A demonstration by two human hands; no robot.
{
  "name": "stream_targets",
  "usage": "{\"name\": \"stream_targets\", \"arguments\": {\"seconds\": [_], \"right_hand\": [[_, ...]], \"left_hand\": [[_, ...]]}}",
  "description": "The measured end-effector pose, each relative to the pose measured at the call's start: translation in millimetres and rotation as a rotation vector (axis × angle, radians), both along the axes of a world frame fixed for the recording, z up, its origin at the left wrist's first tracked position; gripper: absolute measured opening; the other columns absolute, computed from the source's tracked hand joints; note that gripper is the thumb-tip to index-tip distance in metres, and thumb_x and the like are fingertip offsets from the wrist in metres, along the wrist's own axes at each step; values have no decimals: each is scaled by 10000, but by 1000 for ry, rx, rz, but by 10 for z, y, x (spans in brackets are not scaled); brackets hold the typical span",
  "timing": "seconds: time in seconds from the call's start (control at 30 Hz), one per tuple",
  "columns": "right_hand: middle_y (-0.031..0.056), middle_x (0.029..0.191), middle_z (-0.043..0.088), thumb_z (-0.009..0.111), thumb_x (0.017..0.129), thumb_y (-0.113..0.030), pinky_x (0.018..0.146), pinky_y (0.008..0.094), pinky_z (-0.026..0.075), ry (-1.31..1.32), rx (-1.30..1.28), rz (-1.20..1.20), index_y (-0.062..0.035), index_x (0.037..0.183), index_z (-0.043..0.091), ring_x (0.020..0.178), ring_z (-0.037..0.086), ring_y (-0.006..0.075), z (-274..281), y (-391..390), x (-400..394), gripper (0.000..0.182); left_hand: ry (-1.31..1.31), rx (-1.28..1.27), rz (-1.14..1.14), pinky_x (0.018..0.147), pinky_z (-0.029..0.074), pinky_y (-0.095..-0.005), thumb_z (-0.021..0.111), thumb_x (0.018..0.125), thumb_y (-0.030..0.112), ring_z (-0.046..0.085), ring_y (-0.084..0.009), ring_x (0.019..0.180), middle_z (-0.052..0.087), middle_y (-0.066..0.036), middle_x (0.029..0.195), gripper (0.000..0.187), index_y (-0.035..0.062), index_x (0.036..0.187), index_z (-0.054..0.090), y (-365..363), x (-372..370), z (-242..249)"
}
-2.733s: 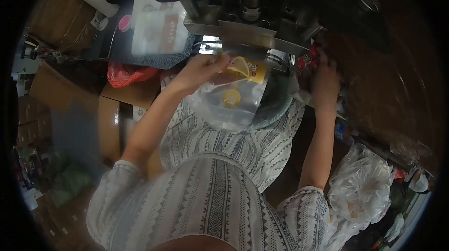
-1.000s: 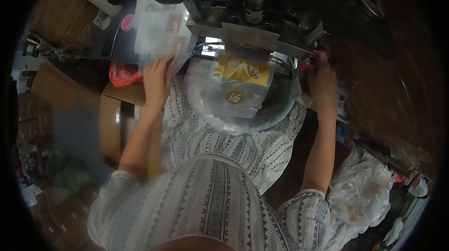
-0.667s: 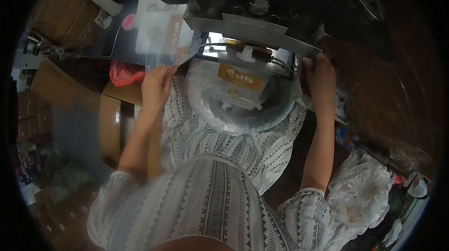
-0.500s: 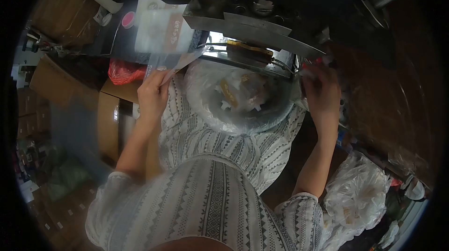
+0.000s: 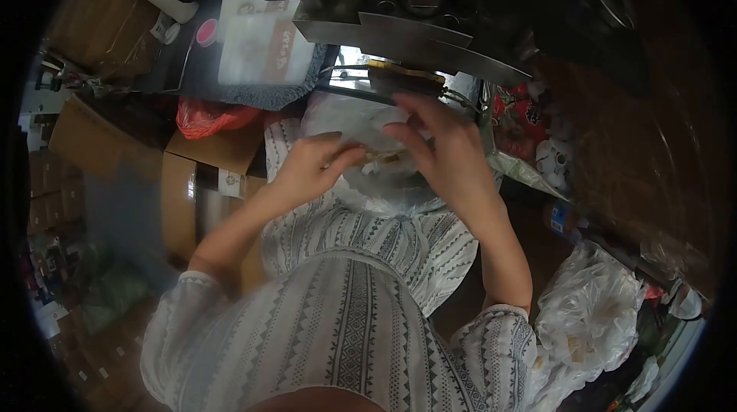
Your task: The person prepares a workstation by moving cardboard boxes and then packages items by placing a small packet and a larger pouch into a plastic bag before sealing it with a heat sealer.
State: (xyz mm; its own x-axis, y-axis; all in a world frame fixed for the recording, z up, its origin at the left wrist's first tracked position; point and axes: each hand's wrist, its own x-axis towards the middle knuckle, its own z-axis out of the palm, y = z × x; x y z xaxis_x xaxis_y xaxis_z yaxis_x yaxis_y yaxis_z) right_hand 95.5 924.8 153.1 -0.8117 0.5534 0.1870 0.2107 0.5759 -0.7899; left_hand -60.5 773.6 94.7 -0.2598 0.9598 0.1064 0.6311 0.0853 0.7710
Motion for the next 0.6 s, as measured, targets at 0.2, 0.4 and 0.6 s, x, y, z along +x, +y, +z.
{"name": "stream_targets", "arguments": {"seconds": [0.2,0.4,0.6], "right_hand": [[136,921,662,677,830,-140,739,314,497,-102,115,-229,-8,1109,611,856,658,235,-20,164,305,316],[201,1084,608,553,911,-199,823,415,471,-349,401,-525,-64,1206,554,987,591,364,-482,935,576,324],[231,1187,556,450,958,-241,940,417,416,-464,249,-500,-91,1312,471,1105,529,383,-688,1219,814,386]], "left_hand": [[-811,-220,175,579,480,-274,595,903,185,620,-124,670,655,-82,844,242,-39,987,634,650,-73,-40],[-868,-239,254,590,490,-256,553,946,224,611,-111,745,640,-83,903,320,-80,1035,594,588,-122,-17],[695,314,598,914,374,-413,532,925,236,504,-335,1075,564,-165,1146,286,43,1124,603,292,-1196,-300]]}}
